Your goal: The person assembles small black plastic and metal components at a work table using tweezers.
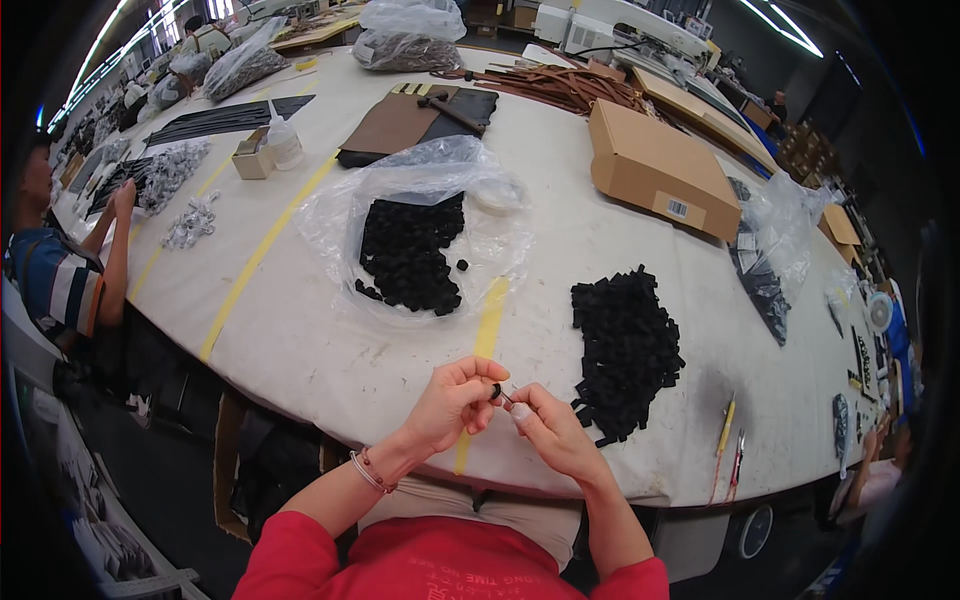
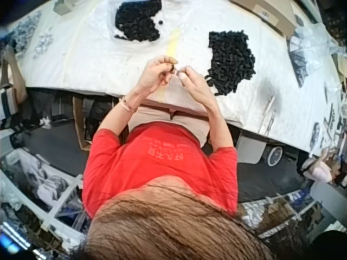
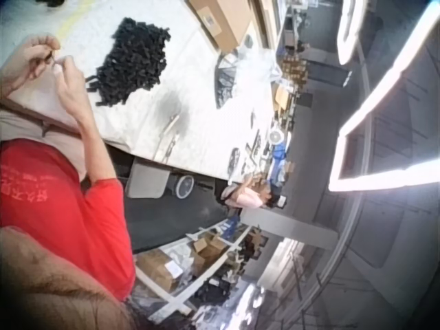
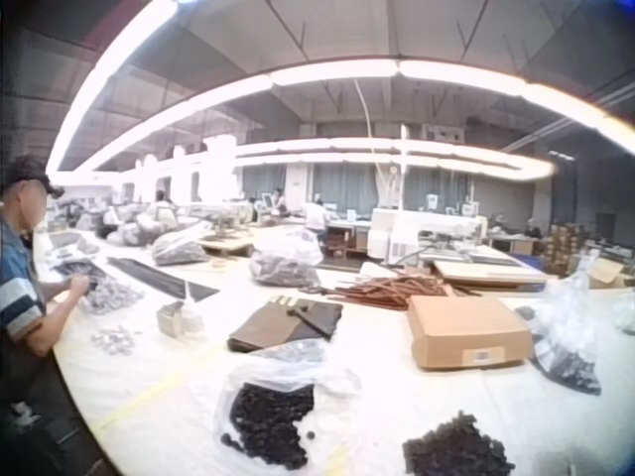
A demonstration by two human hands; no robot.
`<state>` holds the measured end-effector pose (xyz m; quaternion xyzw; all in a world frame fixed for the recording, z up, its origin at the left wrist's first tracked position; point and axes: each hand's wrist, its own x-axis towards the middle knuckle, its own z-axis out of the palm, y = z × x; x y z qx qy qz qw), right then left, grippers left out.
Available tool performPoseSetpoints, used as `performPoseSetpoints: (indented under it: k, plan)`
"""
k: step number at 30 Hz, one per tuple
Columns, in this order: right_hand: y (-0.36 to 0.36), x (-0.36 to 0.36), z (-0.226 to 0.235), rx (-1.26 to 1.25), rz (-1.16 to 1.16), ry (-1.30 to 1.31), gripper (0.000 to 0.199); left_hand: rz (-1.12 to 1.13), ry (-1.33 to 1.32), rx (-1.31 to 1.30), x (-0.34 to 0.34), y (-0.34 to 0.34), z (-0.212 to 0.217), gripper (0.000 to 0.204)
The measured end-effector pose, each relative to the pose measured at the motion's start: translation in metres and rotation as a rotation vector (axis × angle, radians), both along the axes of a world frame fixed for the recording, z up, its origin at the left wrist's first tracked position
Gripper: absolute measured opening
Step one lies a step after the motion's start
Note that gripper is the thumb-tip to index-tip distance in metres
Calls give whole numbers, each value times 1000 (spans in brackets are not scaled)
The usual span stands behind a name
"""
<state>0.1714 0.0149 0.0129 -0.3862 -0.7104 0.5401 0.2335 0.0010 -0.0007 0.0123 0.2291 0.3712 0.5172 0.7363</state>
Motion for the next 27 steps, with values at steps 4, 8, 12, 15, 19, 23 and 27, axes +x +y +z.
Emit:
performPoseSetpoints:
  k: [4, 8, 12, 15, 19, 23, 27]
  plan:
    - [-2, -4, 7, -184, -42, 28, 19, -92, -9, -13, -3, -2, -10, 11]
    - [-2, -3, 7, -175, -11, 11, 17, -107, -70, -21, -5, -2, -13, 17]
    - [-2, -2, 8, -261, 7, 34, 15, -153, -52, -22, -8, -2, -14, 15]
    - [-1, 0, 9, -282, 50, 33, 13, -210, -46, -25, -10, -3, -12, 14]
    - [-1, 1, 9, -265, 57, 40, 13, -256, -80, -86, -11, -1, -11, 14]
    - [-1, 4, 12, -249, 97, 37, 12, -347, -191, -99, -12, 0, -13, 14]
    - [2, 4, 16, -303, 95, 15, 13, -340, -69, -44, -11, 0, -18, 13]
